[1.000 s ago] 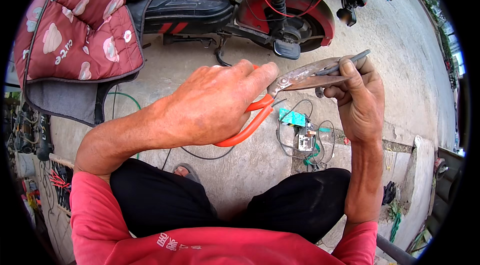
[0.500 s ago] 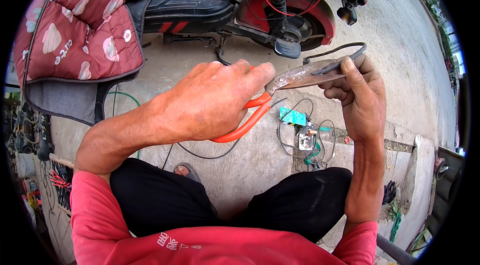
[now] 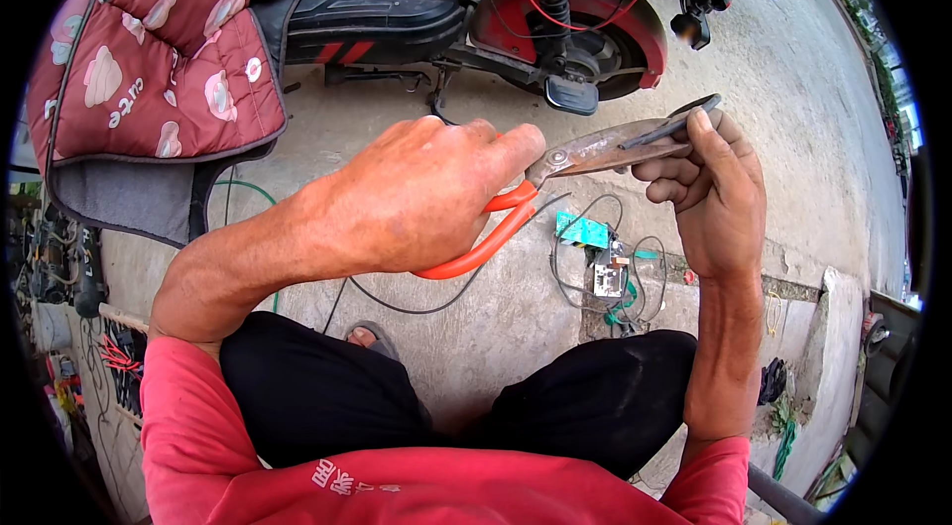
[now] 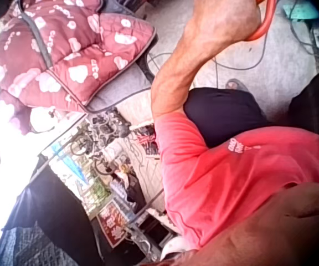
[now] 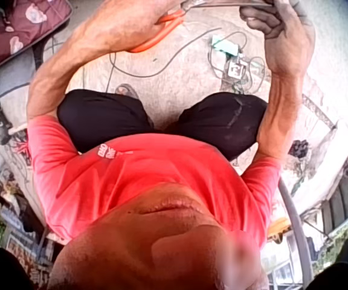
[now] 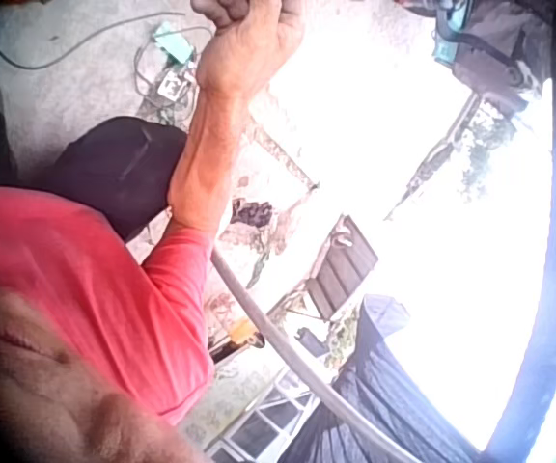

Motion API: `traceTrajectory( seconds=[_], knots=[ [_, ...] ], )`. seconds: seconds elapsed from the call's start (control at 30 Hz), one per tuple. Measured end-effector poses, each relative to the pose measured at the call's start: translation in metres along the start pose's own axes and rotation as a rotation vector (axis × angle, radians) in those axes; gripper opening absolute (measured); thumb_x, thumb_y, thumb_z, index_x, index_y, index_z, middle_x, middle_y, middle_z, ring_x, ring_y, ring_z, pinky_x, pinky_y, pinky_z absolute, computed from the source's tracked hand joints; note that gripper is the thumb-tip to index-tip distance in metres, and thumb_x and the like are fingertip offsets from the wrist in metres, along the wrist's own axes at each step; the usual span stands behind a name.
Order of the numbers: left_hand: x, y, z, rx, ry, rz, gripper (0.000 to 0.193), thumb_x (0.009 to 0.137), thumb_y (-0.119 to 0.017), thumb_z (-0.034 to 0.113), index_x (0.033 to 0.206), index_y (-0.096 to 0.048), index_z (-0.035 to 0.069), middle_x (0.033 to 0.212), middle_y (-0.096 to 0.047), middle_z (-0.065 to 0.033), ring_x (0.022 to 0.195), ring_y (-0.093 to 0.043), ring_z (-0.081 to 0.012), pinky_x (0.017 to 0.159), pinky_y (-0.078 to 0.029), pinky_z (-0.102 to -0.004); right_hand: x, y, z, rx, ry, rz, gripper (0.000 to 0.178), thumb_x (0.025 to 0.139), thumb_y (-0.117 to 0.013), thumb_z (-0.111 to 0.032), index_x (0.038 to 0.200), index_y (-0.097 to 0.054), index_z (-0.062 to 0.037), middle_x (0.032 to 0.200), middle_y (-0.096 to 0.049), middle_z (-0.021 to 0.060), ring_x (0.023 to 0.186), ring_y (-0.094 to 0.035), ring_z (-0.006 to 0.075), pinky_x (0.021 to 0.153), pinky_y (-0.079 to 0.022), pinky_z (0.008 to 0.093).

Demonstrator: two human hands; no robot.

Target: The person retrieves a circuit board and wires from a cluttered workshop, then moves outside to sit on the ground. They use pliers to strip the insulation from wires and connect them to a black connector, working on an electrical assembly next to an electric scooter.

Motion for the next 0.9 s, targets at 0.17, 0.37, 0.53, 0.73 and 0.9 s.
traceTrajectory(
  seconds=[0.17,0.37,0.53,0.73,0.9],
  knots=[
    [0.000,0.000,-0.003,-0.005,0.000,-0.007,0.041,0.083,-0.064,0.009,0.119,-0.046,0.003,0.090,-0.063,-0.0243,0.079,-0.061,-0.0456,0.065,-0.047,-0.0517,0.001,-0.002,0.001,-0.048,-0.011,0.039,0.027,0.098,-0.052,-0.026,0.097,-0.058,0.0006,0.088,-0.069,0.0169,0.070,-0.069,0.0177,0.057,-0.054,0.0233],
    [0.000,-0.001,-0.002,-0.001,-0.025,0.016,0.039,0.082,-0.064,0.009,0.115,-0.046,0.002,0.088,-0.063,-0.0240,0.080,-0.062,-0.0449,0.066,-0.048,-0.0513,-0.001,-0.001,-0.001,-0.106,-0.001,0.073,0.028,0.097,-0.053,-0.027,0.097,-0.058,0.0012,0.087,-0.069,0.0166,0.070,-0.069,0.0179,0.058,-0.054,0.0242],
    [-0.007,0.001,-0.013,0.006,0.017,-0.005,0.033,0.082,-0.064,0.010,0.110,-0.047,0.003,0.087,-0.064,-0.0230,0.080,-0.062,-0.0442,0.066,-0.048,-0.0516,0.004,-0.014,0.000,-0.141,0.035,0.077,0.027,0.097,-0.054,-0.027,0.097,-0.058,0.0005,0.087,-0.069,0.0161,0.070,-0.068,0.0180,0.059,-0.053,0.0238],
    [0.011,-0.024,-0.007,-0.103,-0.060,-0.010,0.030,0.086,-0.060,0.013,0.111,-0.047,0.002,0.089,-0.062,-0.0232,0.082,-0.062,-0.0449,0.066,-0.051,-0.0499,-0.005,0.016,0.001,-0.143,0.045,0.168,0.025,0.098,-0.054,-0.027,0.097,-0.058,-0.0029,0.086,-0.067,0.0104,0.069,-0.064,0.0122,0.057,-0.049,0.0221],
    [0.003,-0.051,-0.045,-0.372,-0.072,0.183,0.039,0.088,-0.061,0.020,0.124,-0.049,0.007,0.100,-0.063,-0.0223,0.090,-0.063,-0.0433,0.072,-0.051,-0.0501,0.019,0.047,0.014,-0.030,0.037,0.309,0.023,0.098,-0.054,-0.029,0.098,-0.058,-0.0062,0.085,-0.063,0.0034,0.074,-0.063,0.0101,0.058,-0.047,0.0203]
  ],
)
Point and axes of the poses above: each hand's wrist, its own x-axis towards the middle knuckle, its own y-axis out of the back of the hand, z = x × y, the point moved 7 cm from there along x, towards the middle knuckle
